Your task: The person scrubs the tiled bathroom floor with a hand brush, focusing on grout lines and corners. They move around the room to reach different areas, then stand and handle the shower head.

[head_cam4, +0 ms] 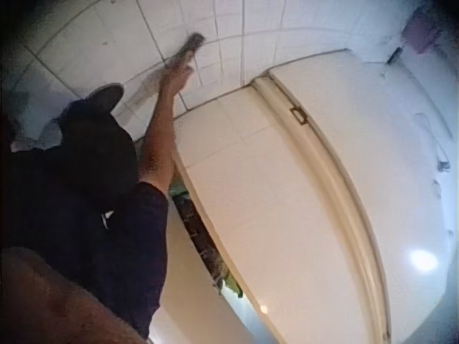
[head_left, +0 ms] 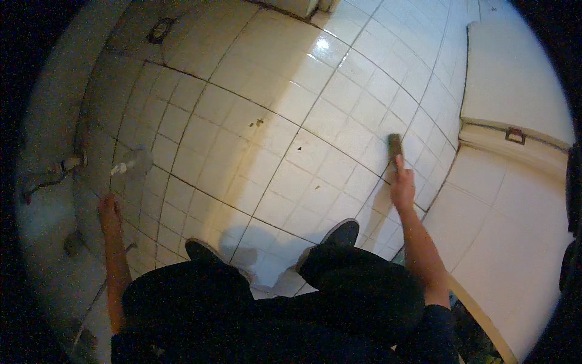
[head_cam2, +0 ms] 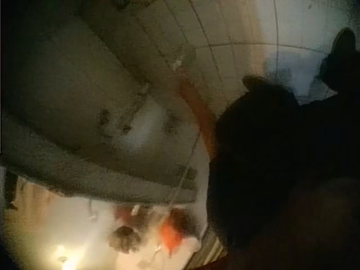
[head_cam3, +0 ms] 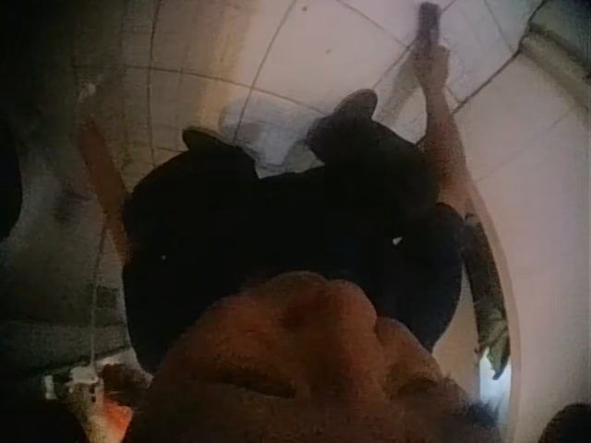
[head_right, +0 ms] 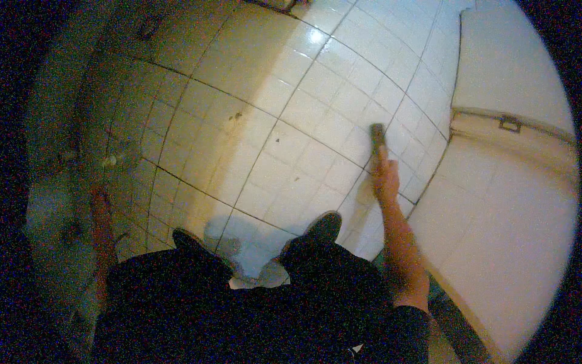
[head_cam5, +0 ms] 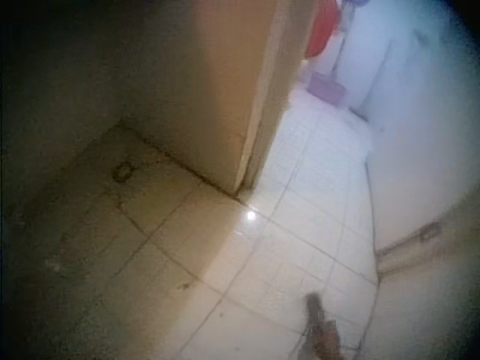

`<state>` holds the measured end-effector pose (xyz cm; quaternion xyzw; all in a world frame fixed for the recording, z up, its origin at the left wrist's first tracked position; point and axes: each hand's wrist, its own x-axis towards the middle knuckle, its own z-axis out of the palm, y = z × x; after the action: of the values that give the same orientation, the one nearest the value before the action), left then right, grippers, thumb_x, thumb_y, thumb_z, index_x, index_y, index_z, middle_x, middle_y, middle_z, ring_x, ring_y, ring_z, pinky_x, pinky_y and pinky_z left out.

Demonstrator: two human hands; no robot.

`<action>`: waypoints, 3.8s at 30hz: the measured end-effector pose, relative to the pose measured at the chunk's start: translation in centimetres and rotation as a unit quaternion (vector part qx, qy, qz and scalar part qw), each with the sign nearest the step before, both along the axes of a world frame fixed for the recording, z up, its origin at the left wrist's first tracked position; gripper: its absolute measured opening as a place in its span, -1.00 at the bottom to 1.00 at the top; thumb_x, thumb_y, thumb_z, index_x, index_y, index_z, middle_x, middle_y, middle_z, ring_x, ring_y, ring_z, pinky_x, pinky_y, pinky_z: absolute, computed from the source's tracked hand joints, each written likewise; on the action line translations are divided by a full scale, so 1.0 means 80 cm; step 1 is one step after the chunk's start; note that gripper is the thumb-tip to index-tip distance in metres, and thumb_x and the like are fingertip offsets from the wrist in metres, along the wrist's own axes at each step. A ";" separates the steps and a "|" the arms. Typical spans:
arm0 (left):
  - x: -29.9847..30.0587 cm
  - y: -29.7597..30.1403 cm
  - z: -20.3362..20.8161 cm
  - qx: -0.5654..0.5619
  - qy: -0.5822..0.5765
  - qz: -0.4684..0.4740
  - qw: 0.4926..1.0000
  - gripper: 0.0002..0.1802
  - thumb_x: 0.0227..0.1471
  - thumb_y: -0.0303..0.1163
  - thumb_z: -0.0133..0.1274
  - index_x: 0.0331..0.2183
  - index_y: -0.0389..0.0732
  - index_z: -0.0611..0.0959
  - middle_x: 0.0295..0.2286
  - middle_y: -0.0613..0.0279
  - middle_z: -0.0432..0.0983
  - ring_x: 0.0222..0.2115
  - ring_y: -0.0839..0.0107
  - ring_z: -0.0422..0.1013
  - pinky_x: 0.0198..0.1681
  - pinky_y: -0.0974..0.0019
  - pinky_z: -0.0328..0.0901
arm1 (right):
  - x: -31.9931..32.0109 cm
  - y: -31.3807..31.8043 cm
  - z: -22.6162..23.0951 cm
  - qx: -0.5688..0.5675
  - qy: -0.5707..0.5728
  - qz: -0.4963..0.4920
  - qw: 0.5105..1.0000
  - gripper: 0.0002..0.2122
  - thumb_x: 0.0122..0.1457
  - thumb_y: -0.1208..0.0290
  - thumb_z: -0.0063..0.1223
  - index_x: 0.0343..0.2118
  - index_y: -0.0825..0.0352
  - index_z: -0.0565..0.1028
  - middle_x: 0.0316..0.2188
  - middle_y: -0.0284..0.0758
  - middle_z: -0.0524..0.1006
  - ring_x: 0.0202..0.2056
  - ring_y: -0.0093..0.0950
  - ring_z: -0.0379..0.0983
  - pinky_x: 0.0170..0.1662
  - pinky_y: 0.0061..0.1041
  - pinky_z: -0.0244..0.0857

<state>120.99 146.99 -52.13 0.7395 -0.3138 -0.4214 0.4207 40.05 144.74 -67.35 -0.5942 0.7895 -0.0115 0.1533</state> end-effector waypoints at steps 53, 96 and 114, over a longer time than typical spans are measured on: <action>-0.397 -0.193 0.054 0.090 -0.248 -0.721 0.640 -0.51 -0.01 -0.31 0.31 -0.02 -0.14 0.56 -0.25 0.07 0.61 -0.33 0.06 0.57 -0.24 0.06 0.42 | -0.111 0.137 -0.037 -0.107 0.034 -0.251 0.962 -0.41 0.32 0.42 -0.09 0.41 0.19 0.13 0.14 0.03 0.46 0.11 0.00 0.42 0.16 -0.20 0.27; -0.428 -0.166 0.131 0.216 -0.212 -0.708 0.638 -0.33 -0.08 -0.35 0.37 0.09 -0.20 0.52 -0.15 -0.06 0.60 -0.14 -0.05 0.52 -0.09 0.04 0.42 | -0.099 0.203 -0.010 -0.053 -0.069 -0.309 0.947 -0.43 0.39 0.38 -0.12 0.42 0.29 0.07 0.39 -0.02 0.15 0.33 -0.09 0.19 0.32 -0.30 0.09; -0.422 -0.179 0.150 0.293 -0.188 -0.665 0.661 -0.32 -0.09 -0.37 0.37 0.10 -0.19 0.51 -0.16 -0.05 0.58 -0.17 -0.04 0.51 -0.10 0.05 0.41 | 0.054 0.404 0.025 0.102 -0.044 -0.298 0.948 -0.37 0.32 0.51 -0.22 0.45 0.27 -0.06 0.40 0.04 0.11 0.30 0.07 0.20 0.28 -0.17 0.17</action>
<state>87.23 132.68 -40.16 0.4820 -0.6549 -0.5115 -0.2778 44.37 177.04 -65.38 -0.3121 0.9199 -0.0025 0.2376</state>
